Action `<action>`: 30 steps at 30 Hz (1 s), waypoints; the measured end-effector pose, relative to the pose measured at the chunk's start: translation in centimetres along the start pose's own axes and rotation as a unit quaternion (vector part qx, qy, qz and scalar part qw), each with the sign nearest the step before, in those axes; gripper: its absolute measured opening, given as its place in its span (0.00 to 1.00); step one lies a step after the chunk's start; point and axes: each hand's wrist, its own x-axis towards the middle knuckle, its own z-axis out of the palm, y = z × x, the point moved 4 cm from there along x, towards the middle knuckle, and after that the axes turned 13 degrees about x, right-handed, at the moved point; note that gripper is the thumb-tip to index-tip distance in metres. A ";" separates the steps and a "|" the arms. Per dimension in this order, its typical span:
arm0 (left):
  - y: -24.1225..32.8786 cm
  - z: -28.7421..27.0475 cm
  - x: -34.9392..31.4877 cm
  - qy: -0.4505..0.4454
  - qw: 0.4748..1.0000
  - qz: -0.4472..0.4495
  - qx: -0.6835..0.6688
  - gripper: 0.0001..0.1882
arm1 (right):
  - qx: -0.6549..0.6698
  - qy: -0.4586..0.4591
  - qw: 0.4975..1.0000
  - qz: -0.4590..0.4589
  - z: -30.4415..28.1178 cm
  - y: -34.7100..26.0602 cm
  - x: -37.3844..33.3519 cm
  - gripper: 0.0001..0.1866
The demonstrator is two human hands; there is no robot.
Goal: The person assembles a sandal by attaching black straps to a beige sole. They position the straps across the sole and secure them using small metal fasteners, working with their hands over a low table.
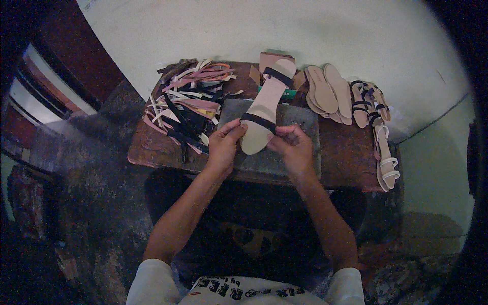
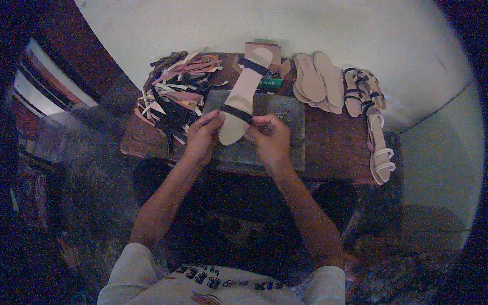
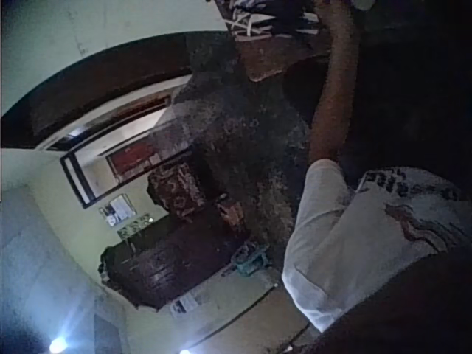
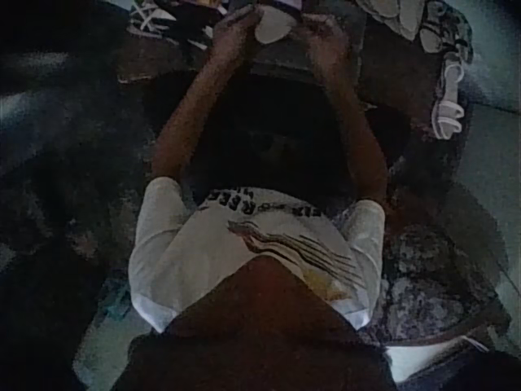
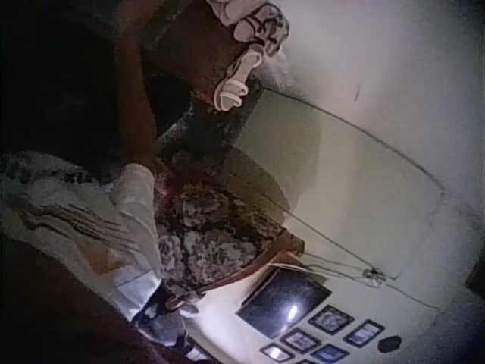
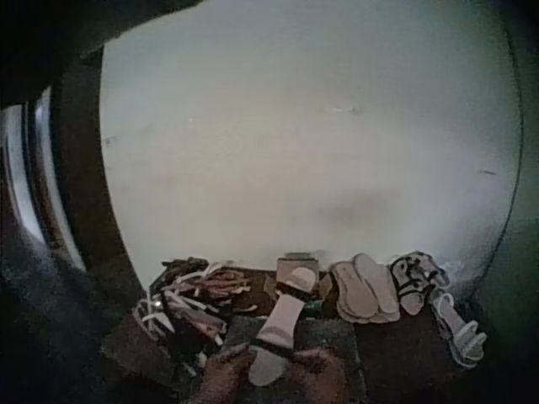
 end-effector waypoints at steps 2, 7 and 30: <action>0.0 0.0 0.1 -0.002 1.000 0.009 0.001 0.19 | 0.009 -0.012 1.000 -0.003 0.0 0.5 -0.1 0.12; 0.5 -0.1 0.7 0.003 0.999 0.026 0.047 0.19 | -0.112 -0.035 0.990 -0.077 0.5 0.0 -0.3 0.18; -0.7 -0.8 0.9 -0.009 0.999 -0.033 0.042 0.13 | -0.549 -0.015 0.814 -0.190 -6.0 -1.5 4.8 0.10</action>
